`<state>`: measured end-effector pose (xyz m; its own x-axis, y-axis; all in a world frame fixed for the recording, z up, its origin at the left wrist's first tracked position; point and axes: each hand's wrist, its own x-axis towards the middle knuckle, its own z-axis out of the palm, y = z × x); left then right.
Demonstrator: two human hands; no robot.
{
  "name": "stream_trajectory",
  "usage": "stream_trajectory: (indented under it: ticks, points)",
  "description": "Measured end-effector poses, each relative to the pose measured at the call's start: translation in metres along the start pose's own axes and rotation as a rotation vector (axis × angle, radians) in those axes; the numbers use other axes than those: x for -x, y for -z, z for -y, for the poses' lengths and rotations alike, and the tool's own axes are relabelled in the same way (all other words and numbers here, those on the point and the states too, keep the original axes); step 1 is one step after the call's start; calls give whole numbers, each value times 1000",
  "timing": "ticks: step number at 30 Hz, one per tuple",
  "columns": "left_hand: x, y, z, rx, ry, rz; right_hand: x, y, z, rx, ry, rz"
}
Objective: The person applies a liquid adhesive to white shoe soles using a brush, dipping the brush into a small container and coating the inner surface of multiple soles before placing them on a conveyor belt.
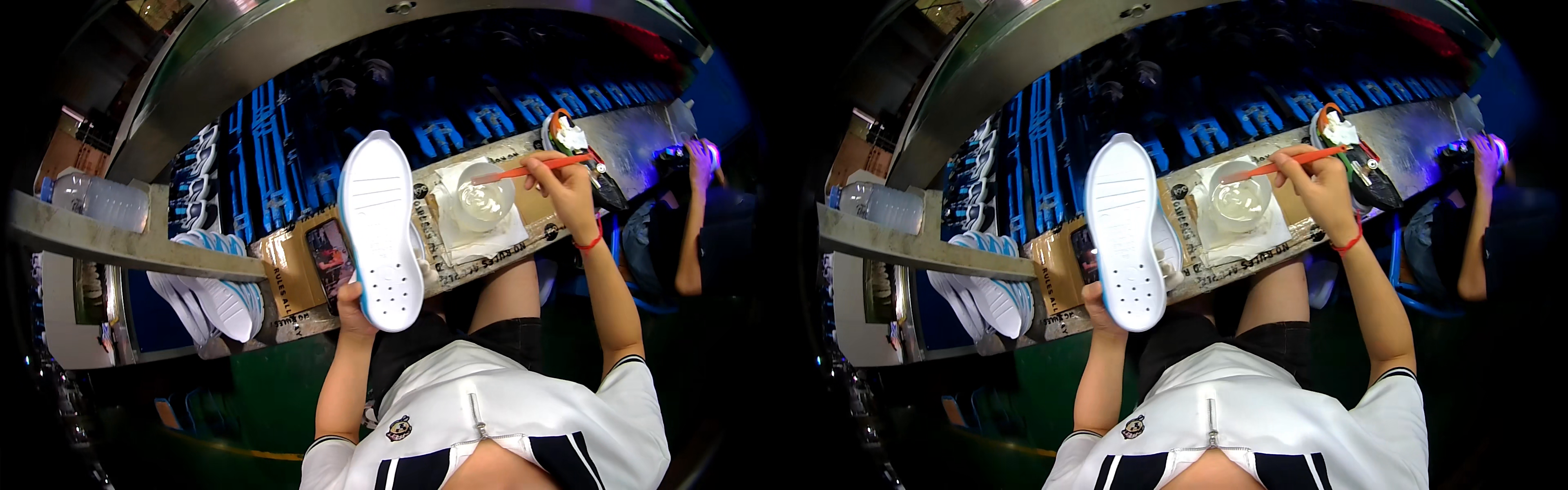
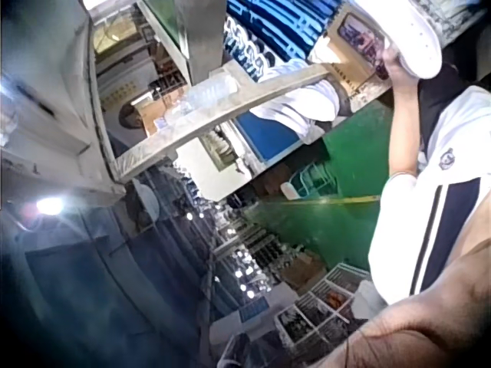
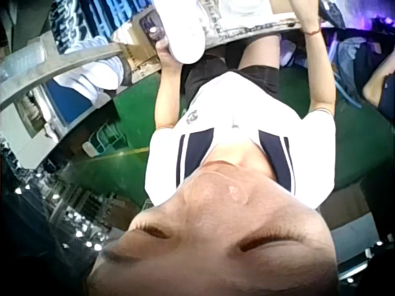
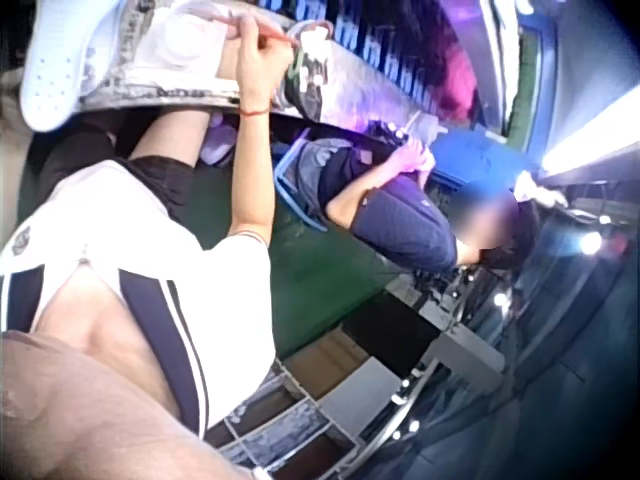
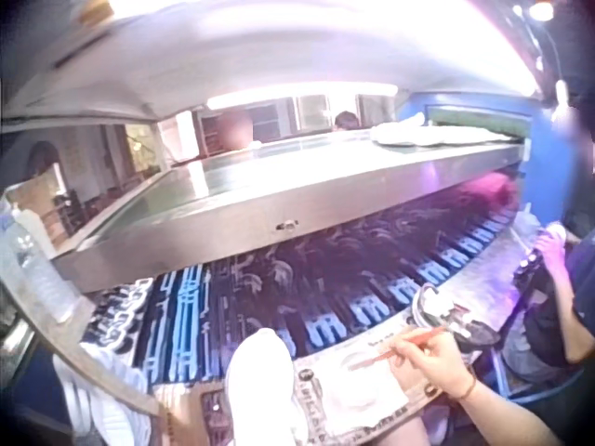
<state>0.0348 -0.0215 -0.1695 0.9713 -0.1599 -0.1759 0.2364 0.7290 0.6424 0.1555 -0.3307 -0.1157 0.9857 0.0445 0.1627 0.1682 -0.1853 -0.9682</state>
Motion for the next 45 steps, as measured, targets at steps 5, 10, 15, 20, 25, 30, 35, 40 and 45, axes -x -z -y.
stream_trajectory:
  ticks: [5,10,15,20,25,30,35,40,45]
  points:
    - [6,-18,-5,48,84,98,-6,13,-18,121,-173,153]
    - [14,-22,0,320,430,317,-3,0,15,-244,-48,267]
    - [16,-30,-4,397,586,340,5,-21,43,-97,180,416]
    - [10,-30,4,401,622,159,14,-44,55,27,436,658]
    - [7,-33,6,473,574,335,-14,-16,42,155,389,431]
    - [9,-27,10,362,492,280,-14,15,14,201,281,171]
    - [2,-33,24,135,324,128,20,-10,2,68,174,38]
    - [-8,-40,19,21,164,126,54,-34,9,-32,122,123]
    - [-2,-36,13,206,317,282,55,-33,12,-360,-196,232]
